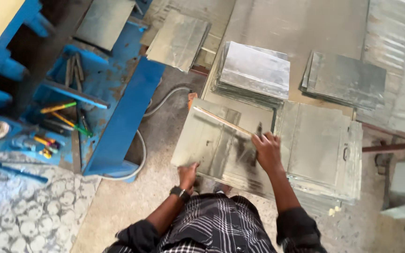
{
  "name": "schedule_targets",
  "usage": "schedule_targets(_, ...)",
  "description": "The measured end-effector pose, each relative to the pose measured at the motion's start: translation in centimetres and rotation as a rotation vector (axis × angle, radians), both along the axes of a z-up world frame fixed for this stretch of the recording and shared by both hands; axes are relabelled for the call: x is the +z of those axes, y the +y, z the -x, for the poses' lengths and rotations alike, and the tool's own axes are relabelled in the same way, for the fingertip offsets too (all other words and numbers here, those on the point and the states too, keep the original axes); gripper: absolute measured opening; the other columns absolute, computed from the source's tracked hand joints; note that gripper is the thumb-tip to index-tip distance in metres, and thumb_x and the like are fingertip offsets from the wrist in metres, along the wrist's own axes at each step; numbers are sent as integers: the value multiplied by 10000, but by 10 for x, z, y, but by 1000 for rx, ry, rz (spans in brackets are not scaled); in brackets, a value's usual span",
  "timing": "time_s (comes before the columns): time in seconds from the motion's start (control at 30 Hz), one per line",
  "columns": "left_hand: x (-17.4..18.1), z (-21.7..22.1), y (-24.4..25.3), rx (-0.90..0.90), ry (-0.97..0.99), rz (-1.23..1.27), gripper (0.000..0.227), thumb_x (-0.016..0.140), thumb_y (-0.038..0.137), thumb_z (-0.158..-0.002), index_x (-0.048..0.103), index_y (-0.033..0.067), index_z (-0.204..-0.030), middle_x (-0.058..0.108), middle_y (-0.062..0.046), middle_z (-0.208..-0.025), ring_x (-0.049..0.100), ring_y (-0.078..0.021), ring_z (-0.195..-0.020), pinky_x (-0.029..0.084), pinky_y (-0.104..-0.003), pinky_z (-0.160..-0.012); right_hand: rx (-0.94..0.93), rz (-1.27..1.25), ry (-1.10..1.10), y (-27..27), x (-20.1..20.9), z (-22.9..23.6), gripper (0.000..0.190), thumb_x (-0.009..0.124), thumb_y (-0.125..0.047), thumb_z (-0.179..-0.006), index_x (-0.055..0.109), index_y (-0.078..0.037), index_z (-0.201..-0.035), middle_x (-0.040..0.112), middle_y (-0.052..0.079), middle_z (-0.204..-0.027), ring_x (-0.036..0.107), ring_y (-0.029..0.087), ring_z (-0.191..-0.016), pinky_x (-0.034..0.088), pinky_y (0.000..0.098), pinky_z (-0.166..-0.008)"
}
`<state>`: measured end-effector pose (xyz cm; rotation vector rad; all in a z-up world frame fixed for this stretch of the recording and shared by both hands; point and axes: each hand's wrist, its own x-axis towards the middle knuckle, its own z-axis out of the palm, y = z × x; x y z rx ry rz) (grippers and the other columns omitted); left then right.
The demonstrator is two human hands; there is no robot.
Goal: The person measures and marks multiple rectangular metal sheets using a metal ruler and a black marker. They repeatedly pick up sheets from a stack, align the ruler, and draw lines on the surface before placing the sheets back down.
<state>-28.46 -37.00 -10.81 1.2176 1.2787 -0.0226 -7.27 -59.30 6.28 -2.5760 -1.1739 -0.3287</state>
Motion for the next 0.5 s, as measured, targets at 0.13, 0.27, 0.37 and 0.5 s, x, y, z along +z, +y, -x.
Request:
schedule_targets(0.13,44,-36,-16,245,-13,183,1126,791,343,-768,69,-51,-1537,123,-339,-1614,323,-426,-1467,353,-586,-1181,68,72,-34,19,-23,-40,274,631,-62,-871,664,-162,-1124,692,68,-890,616,311,-1001,412,494,-829)
schedule_targets(0.27,91,-41,-32,96,130,-171,1259,797,368,-823,-132,22,-1598,-81,-352,-1629,14,-489,-1520,126,-591,-1215,73,122,-123,24,-42,-70,281,636,-82,-825,652,-184,-1086,709,70,-899,628,320,-1030,423,497,-813)
schedule_targets(0.37,108,-55,-52,-101,107,-582,1182,783,378,-815,-30,25,-1596,17,-294,-1643,56,-482,-1514,75,-598,-1209,87,103,-112,23,-46,-76,350,627,-62,-811,651,-186,-1138,714,72,-897,630,299,-989,428,501,-818)
schedule_targets(0.5,104,-79,-66,-407,-288,-1161,827,709,377,-885,352,38,-1550,340,-232,-1573,294,-422,-1525,196,-564,-1270,63,196,-25,22,-44,-71,257,627,-74,-860,636,-180,-1094,712,65,-887,634,298,-1015,433,498,-859)
